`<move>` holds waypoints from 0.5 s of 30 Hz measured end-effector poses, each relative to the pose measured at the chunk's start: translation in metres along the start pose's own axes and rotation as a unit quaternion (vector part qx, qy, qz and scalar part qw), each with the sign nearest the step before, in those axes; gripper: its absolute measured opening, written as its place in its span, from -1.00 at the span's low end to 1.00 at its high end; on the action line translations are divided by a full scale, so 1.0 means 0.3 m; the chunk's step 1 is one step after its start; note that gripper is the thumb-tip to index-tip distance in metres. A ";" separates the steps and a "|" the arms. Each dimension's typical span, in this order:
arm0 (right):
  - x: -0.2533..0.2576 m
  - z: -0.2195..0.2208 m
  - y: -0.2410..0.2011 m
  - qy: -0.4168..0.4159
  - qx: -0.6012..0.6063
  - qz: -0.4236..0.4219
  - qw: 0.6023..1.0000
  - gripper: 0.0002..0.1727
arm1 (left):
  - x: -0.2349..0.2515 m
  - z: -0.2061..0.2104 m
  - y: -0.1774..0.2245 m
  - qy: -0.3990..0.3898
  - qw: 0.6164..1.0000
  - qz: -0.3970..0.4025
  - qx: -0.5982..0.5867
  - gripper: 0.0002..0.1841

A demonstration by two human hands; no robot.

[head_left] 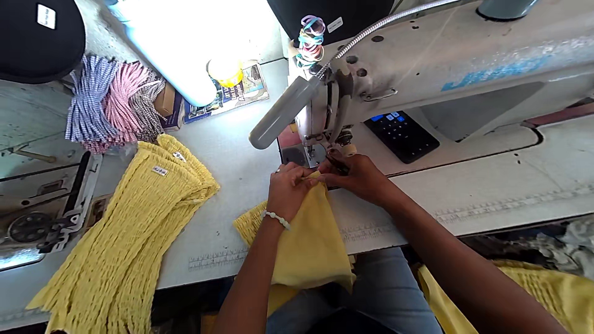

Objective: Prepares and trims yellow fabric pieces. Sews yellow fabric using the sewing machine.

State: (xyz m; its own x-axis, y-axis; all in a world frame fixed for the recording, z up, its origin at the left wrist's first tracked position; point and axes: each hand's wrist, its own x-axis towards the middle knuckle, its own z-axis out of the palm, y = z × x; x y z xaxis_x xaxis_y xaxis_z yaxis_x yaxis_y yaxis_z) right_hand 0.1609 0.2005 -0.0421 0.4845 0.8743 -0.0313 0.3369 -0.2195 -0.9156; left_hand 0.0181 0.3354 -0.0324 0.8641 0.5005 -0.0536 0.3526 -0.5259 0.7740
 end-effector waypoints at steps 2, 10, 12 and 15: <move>0.001 0.002 -0.012 0.000 -0.033 0.002 0.999 -0.90 | 0.001 0.000 0.002 -0.002 1.000 -0.002 0.005 -0.86; 0.022 0.032 -0.040 0.000 -0.145 0.034 0.989 -0.85 | -0.003 0.008 0.026 0.040 0.998 -0.047 0.016 -0.74; 0.029 0.038 -0.054 -0.005 -0.164 0.053 0.985 -0.83 | -0.016 0.038 0.020 0.100 0.993 -0.015 0.063 -0.70; 0.040 0.038 -0.068 -0.012 -0.173 0.069 0.983 -0.84 | -0.061 0.099 0.024 0.193 0.957 0.059 0.210 -0.86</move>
State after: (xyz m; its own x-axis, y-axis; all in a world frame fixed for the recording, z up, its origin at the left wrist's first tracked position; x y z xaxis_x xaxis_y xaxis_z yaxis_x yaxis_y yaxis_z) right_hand 0.1506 0.2206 -0.0285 0.5261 0.8354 -0.1589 0.5255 -0.4663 -0.7116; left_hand 0.0153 0.3020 -0.0444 0.7381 0.5953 0.3175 0.4444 -0.7831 0.4352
